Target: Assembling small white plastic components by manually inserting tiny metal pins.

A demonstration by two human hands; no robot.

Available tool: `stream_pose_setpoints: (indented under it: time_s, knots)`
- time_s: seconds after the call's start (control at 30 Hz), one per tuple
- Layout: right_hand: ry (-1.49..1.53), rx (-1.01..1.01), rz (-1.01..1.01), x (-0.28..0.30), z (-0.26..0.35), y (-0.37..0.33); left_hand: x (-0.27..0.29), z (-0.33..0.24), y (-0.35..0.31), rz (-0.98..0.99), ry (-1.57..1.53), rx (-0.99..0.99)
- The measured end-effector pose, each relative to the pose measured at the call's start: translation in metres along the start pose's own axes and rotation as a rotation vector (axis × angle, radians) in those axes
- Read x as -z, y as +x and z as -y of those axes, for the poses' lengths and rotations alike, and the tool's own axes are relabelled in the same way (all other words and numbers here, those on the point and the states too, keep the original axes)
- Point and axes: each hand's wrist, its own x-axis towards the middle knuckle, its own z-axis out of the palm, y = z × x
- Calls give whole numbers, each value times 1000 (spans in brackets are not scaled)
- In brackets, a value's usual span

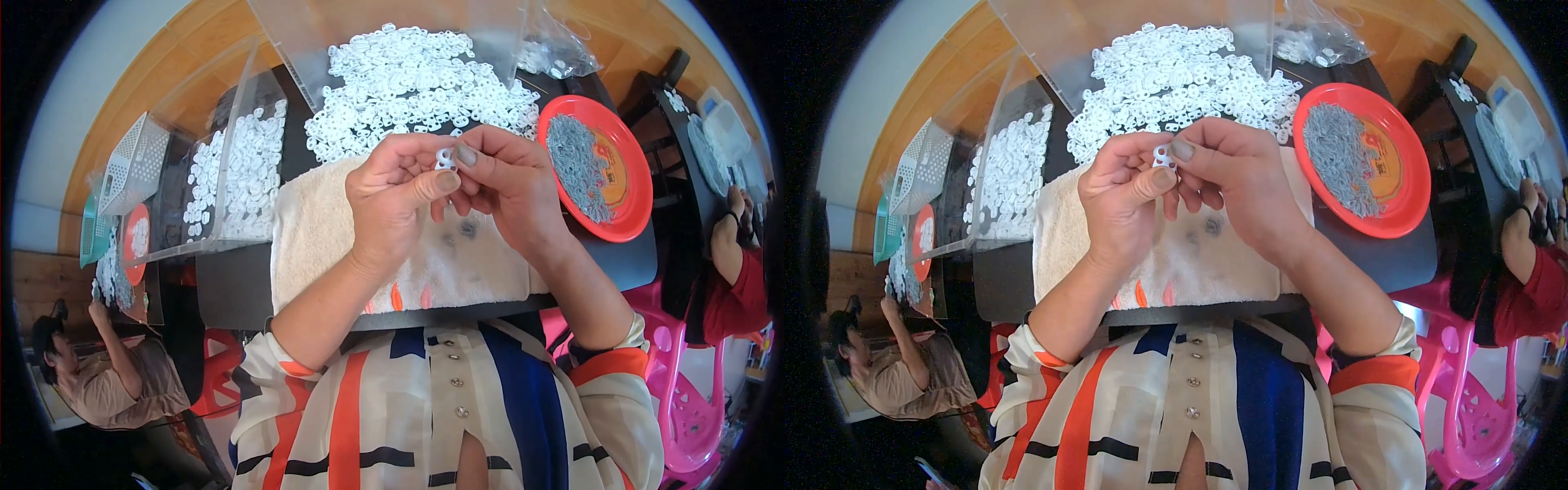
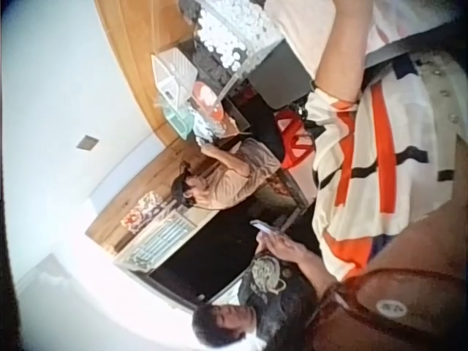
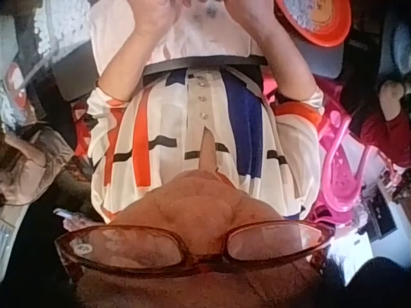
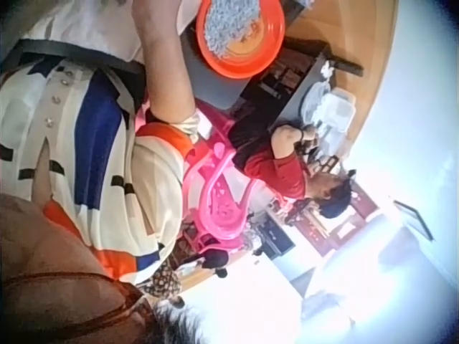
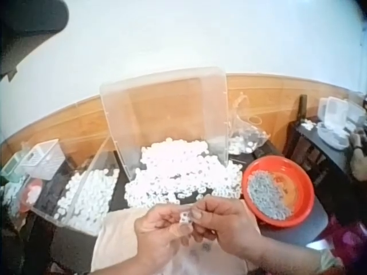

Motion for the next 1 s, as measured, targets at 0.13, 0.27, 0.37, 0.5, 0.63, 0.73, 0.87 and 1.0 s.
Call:
stream_pose_setpoints:
  time_s: [0.13, 0.27, 0.37, 0.5, 0.63, 0.73, 0.87, 1.0]
  knots:
    - [55, 8, -44, -2, -1, -2, -4, -3, 0, -36, -12, 25]
    - [70, 32, -73, -3, -4, -1, -8, -2, 0, -58, -52, 19]
    - [-12, 94, -113, -2, -2, -1, -8, 1, -2, -126, -58, 15]
    - [-46, 154, -96, 2, -4, 2, -2, 2, -4, -170, 64, 55]
    - [-90, 142, -102, -2, -10, 2, -3, 0, -6, -194, 75, 105]
    - [-106, 159, -126, -6, -14, 2, -8, -2, -8, -249, 46, 152]
    - [-149, 194, -119, -1, -14, 4, -7, -1, -6, -220, 22, 154]
    - [-117, 88, -111, 2, 0, 1, -4, -2, -3, -141, 142, -38]
